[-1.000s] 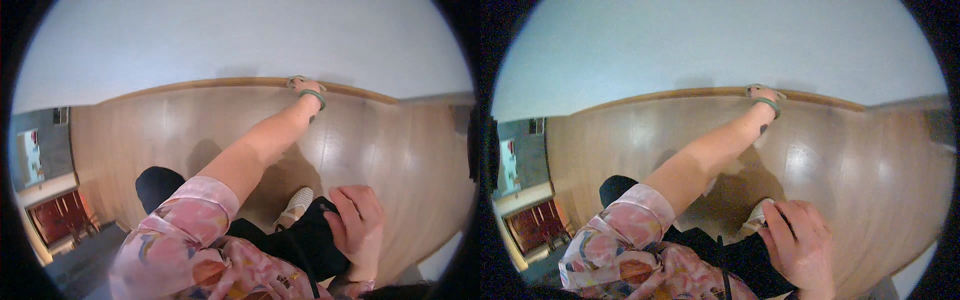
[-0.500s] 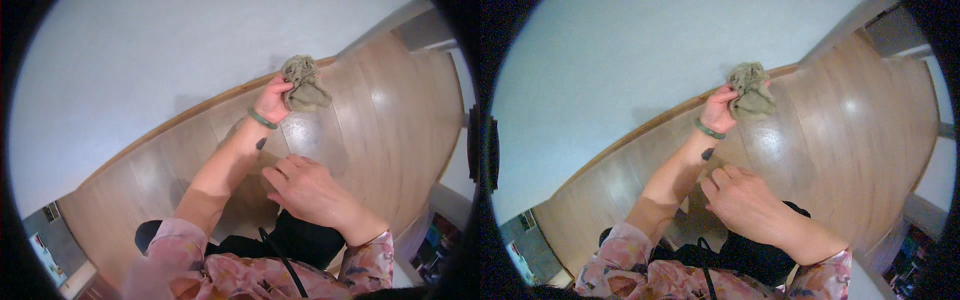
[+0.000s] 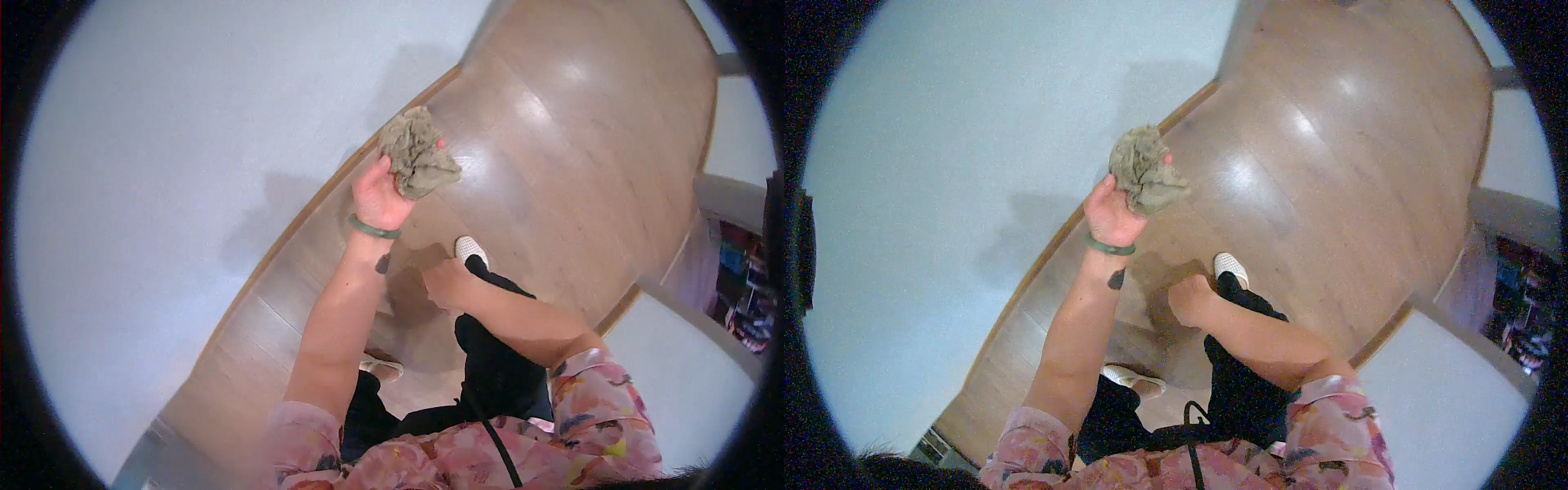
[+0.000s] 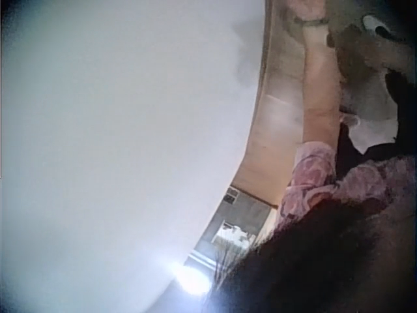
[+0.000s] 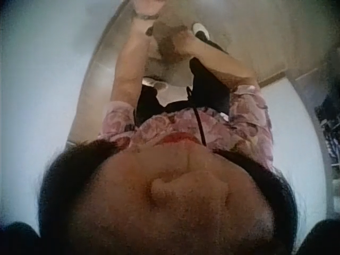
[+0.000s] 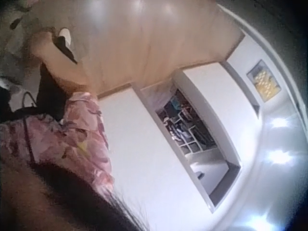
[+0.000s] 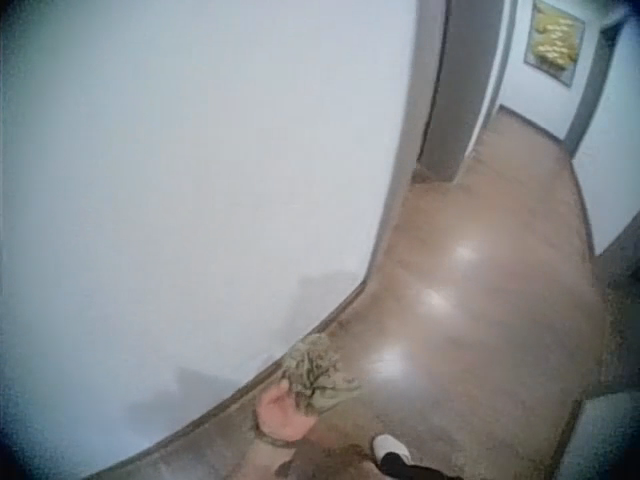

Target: The person is wiping a bathroom scale, a wooden furniture base, and a wall baseboard with a cloth.

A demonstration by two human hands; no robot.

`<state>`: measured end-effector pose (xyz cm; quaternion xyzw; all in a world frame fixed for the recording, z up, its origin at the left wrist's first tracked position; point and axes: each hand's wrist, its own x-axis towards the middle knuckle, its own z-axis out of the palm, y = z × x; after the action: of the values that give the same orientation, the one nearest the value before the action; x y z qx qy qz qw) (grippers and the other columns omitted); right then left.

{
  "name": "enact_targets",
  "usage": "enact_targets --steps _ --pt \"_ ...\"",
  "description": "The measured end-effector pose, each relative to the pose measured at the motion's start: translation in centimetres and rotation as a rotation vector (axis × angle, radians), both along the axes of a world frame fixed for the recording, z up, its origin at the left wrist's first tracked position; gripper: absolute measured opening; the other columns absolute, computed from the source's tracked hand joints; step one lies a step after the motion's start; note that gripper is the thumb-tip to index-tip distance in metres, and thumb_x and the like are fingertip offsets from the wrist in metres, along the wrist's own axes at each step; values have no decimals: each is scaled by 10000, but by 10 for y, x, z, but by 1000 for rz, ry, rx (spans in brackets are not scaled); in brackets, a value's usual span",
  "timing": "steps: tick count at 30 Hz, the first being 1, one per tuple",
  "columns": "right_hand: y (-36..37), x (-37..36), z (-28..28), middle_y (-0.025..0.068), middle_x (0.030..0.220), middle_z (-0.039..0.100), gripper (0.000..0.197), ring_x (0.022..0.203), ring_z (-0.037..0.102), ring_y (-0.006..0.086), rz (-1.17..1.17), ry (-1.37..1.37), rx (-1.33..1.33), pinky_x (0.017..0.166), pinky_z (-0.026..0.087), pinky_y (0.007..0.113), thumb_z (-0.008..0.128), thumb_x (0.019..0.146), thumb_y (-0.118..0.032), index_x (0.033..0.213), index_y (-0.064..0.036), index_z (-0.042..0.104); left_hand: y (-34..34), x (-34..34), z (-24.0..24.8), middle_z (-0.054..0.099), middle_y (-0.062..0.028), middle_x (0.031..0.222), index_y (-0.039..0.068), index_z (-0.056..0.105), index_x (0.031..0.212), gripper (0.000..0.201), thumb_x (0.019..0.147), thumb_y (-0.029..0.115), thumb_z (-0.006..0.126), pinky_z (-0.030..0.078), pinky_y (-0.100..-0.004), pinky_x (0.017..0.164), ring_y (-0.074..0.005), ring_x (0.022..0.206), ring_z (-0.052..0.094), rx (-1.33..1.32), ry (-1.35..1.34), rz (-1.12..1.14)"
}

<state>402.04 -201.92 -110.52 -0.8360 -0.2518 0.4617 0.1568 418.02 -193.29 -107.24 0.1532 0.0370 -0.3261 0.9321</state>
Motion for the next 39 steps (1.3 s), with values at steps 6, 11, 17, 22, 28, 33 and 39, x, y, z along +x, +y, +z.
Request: enact_targets --steps 6,11,17,22,28,33,39 --pt "-115 -26 14 117 970 596 300 939 588 270 -935 -34 91 779 478 389 590 806 -295 1004 -71 559 -125 11 79 429 -171 1311 -5 315 1339 537 860 164 489 358 -446 1011 -318 1205 428 303 85 -204" --pt "-282 20 142 59 1200 472 418 1065 514 211 -2255 927 1784 843 467 406 482 921 -370 1208 -72 424 -283 12 154 482 -162 1249 0 378 1294 482 832 71 494 420 -420 960 -290 1160 472 409 49 -475" --pt "-498 61 239 42 1064 577 247 939 569 142 -2396 427 1417 720 494 291 522 913 -211 1106 -58 516 -489 19 199 523 -151 1210 10 524 1057 364 716 -117 507 433 -355 929 -270 1115 512 782 -342 -405" --pt "-622 117 326 0 1043 592 220 902 566 102 -2469 185 1616 698 478 265 504 917 -207 1093 -82 543 -632 68 282 541 -165 1180 -10 552 867 244 648 -89 478 422 -339 897 -302 1068 533 974 -1317 -283" --pt "-615 141 361 23 1180 525 422 964 527 102 -2490 10 1710 785 437 251 481 931 -255 1297 -55 413 -639 92 321 368 -228 1328 12 545 1059 373 706 91 637 344 -433 968 -374 1191 406 924 -1610 -352" --pt "-716 168 398 34 1105 537 381 945 516 103 -2349 -255 1450 795 440 251 508 921 -207 1256 -37 442 -746 141 369 433 -197 1165 65 556 1093 461 669 177 698 376 -425 902 -354 1066 433 694 -1801 -409" --pt "-682 154 411 48 1087 551 334 967 544 136 -2513 -174 1748 805 459 274 522 917 -211 1204 -48 474 -747 149 385 455 -179 1073 97 585 1054 471 614 187 727 405 -423 813 -346 977 440 432 -1999 -655"
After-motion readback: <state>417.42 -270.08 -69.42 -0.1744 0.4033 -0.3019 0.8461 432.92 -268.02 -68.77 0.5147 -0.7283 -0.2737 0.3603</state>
